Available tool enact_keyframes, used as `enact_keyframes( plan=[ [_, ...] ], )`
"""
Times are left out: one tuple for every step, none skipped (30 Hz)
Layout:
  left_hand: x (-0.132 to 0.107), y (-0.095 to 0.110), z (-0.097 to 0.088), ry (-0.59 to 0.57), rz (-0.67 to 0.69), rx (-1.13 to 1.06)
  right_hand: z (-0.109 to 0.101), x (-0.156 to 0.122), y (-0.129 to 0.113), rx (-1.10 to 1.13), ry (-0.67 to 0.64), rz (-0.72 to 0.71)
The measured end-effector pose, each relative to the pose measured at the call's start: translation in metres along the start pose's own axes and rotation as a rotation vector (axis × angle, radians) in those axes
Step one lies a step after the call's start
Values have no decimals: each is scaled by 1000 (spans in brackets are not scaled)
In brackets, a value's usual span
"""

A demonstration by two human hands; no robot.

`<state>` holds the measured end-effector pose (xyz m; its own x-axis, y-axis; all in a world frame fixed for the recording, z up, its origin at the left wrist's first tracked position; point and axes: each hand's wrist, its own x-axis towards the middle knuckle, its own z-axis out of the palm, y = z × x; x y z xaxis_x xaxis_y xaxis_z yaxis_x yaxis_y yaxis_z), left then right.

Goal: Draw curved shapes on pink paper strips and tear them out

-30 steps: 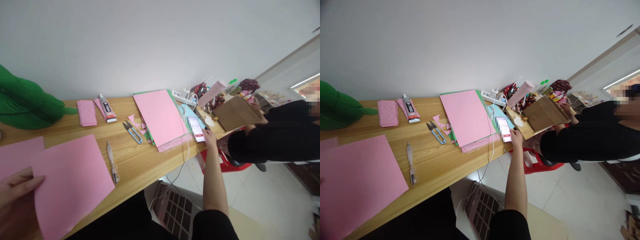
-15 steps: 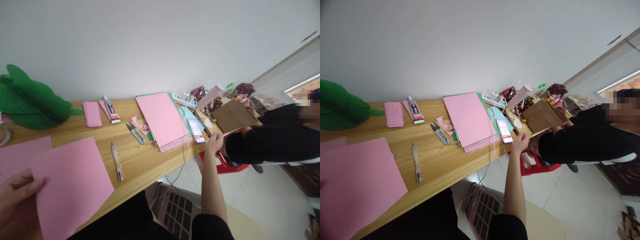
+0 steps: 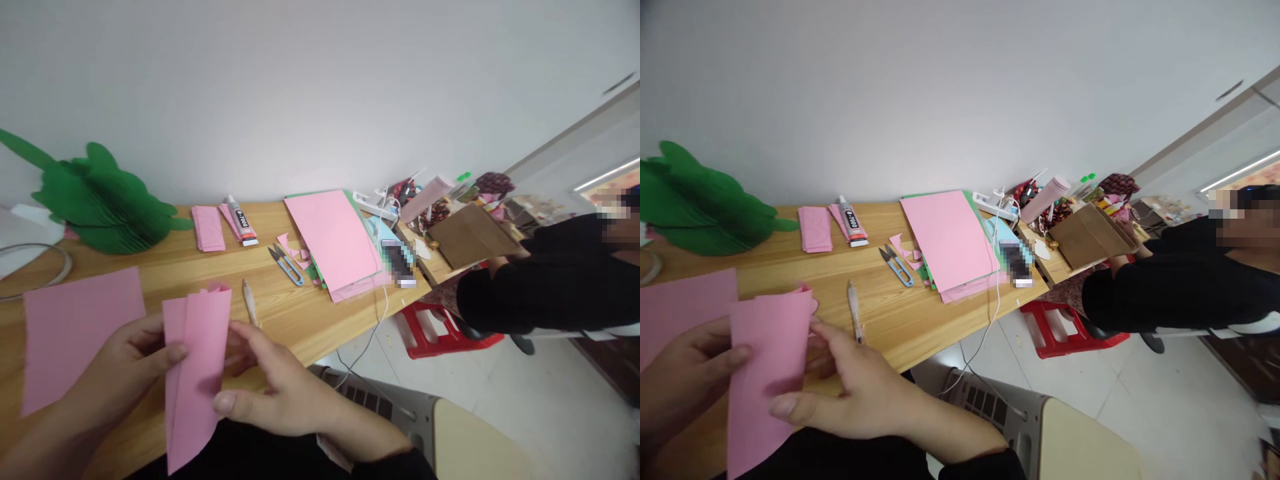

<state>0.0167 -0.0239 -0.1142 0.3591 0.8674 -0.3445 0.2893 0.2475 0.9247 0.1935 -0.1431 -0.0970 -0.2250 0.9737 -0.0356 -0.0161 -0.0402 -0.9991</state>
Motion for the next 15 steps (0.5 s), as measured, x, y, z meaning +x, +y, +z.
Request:
enact_keyframes(
  plan=[
    [-2,4,1,-18,-11,-21,4,5,3,75,-22,33],
    [-4,5,2,-24,-3,-30,9,9,6,139,-33,65],
    [-5,4,1,-31,8,-34,12,13,8,188,-34,95],
    [-6,1,-1,-31,29,-27,16,16,10,222,-35,121],
    [-7,-2,-3,-33,51,-21,19,18,12,247,-27,138],
    [-7,-6,-5,-43,69,-16,21,19,13,265,-13,145],
    [-7,-9,-8,-58,84,-15,23,20,13,273,-3,146],
    [-8,-12,-10,-79,94,-14,25,20,13,271,6,145],
    [-8,-15,-12,-98,102,-14,25,20,12,264,12,145],
    [-9,-17,-13,-113,105,-12,26,20,11,253,16,142],
    [-10,-18,-14,-120,107,-10,27,20,10,239,20,141],
    [-11,-19,-15,-117,109,-10,27,20,9,227,22,142],
    [-12,-20,-16,-111,108,-9,28,20,9,219,32,144],
    [-13,-20,-16,-108,105,-9,28,20,8,213,45,148],
    [-14,-20,-16,-110,101,-12,29,20,8,208,57,156]
  ],
)
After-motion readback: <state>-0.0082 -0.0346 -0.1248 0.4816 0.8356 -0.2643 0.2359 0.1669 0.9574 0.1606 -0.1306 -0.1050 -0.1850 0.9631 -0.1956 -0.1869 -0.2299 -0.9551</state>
